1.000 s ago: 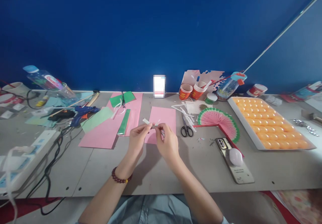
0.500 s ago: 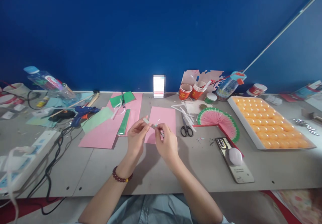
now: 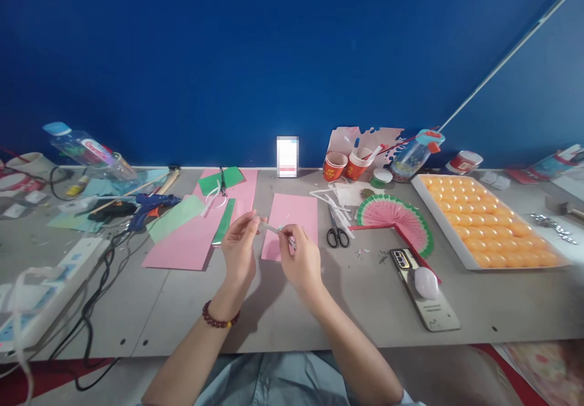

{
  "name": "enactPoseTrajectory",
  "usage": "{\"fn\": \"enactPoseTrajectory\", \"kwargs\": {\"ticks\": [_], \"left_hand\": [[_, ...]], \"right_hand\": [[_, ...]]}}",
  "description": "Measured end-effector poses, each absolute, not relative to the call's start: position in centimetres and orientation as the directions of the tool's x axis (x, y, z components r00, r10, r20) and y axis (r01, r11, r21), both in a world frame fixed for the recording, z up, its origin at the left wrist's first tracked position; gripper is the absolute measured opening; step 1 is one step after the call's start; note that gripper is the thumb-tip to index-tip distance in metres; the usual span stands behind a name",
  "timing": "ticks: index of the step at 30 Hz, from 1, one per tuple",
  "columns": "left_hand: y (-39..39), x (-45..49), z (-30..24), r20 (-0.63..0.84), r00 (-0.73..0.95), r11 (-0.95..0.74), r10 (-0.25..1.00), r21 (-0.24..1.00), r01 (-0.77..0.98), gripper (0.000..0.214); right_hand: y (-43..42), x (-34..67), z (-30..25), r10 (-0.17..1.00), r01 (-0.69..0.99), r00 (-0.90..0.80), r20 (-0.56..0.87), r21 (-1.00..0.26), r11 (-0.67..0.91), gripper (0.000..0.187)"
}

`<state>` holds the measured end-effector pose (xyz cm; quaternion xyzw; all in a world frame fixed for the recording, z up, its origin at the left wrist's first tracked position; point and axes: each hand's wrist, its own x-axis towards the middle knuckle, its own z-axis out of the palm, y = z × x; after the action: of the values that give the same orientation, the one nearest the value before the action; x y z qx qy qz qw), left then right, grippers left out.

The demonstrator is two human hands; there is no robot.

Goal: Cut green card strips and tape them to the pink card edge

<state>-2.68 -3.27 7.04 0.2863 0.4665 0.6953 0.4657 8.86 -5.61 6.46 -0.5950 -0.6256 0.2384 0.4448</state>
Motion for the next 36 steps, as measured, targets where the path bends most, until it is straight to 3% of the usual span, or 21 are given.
{"fn": "enactPoseTrajectory", "kwargs": {"ticks": [3, 6, 11, 15, 28, 36], "left_hand": [[-3.26, -2.87, 6.91, -0.016, -0.377, -0.102, 0.926, 0.952, -0.290, 0.033], [-3.17, -2.90, 6.63, -0.008, -0.237, -0.037, 0.971, 0.982, -0.185, 0.031], [-3.32, -2.50, 6.55, 0.159, -0.105, -0.168, 0.982, 0.983, -0.080, 0.017], [-3.65, -2.31, 6.92, 0.184, -0.063, -0.184, 0.981, 0.983, -0.003, 0.012], [-3.30, -2.74, 6.37, 0.103, -0.078, -0.114, 0.992, 0.979, -0.167, 0.018], [-3.04, -2.85, 6.24, 0.056, -0.106, -0.080, 0.993, 0.968, -0.238, 0.019]], "right_hand": [[-5.52, 9.00, 6.49, 0.953, 0.532, 0.111, 0.282, -0.827, 0.183, 0.017], [-5.44, 9.18, 6.60, 0.947, 0.528, 0.130, 0.293, -0.829, 0.184, 0.016], [-5.38, 9.29, 6.83, 0.938, 0.525, 0.151, 0.313, -0.829, 0.192, 0.016], [-5.33, 9.29, 6.88, 0.939, 0.528, 0.154, 0.308, -0.829, 0.185, 0.014], [-5.51, 8.91, 6.66, 0.966, 0.413, 0.125, 0.228, -0.897, 0.158, 0.015], [-5.29, 9.12, 6.66, 0.968, 0.426, 0.115, 0.222, -0.891, 0.154, 0.015]]}}
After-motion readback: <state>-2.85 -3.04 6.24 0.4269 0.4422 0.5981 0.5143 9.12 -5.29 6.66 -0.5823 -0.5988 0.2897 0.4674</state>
